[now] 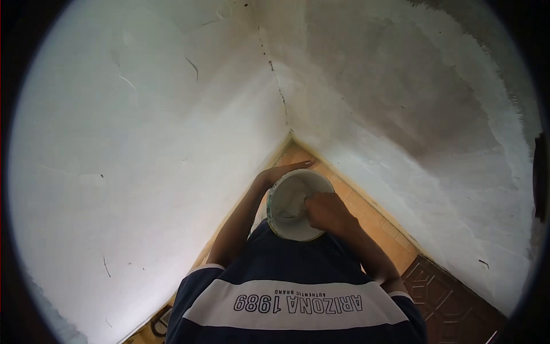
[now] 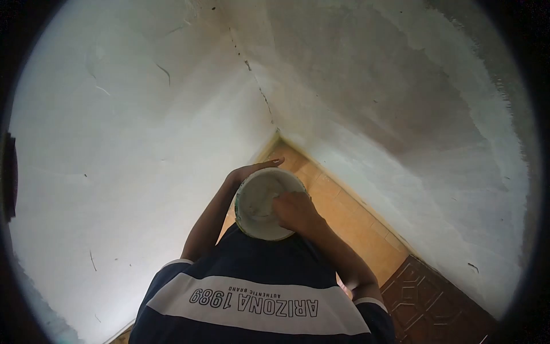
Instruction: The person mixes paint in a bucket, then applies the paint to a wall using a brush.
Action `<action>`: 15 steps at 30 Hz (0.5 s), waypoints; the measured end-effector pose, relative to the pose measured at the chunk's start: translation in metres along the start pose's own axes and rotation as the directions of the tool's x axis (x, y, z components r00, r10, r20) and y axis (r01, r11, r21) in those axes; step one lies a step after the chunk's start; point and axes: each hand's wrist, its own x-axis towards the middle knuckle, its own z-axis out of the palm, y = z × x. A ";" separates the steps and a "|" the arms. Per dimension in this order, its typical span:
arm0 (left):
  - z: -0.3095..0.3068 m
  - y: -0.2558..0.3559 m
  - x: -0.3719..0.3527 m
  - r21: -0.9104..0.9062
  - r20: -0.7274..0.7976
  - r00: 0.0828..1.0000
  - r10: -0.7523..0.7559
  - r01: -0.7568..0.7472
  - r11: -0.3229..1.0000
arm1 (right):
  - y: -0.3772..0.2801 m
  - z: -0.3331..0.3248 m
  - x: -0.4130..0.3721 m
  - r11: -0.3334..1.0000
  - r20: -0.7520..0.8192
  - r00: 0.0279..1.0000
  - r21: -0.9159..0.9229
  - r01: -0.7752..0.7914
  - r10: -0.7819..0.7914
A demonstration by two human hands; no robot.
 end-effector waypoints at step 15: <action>-0.013 0.003 -0.018 0.038 0.056 0.998 0.020 -0.022 0.999 | -0.025 -0.005 0.004 0.997 -0.013 0.998 0.056 -0.061 0.061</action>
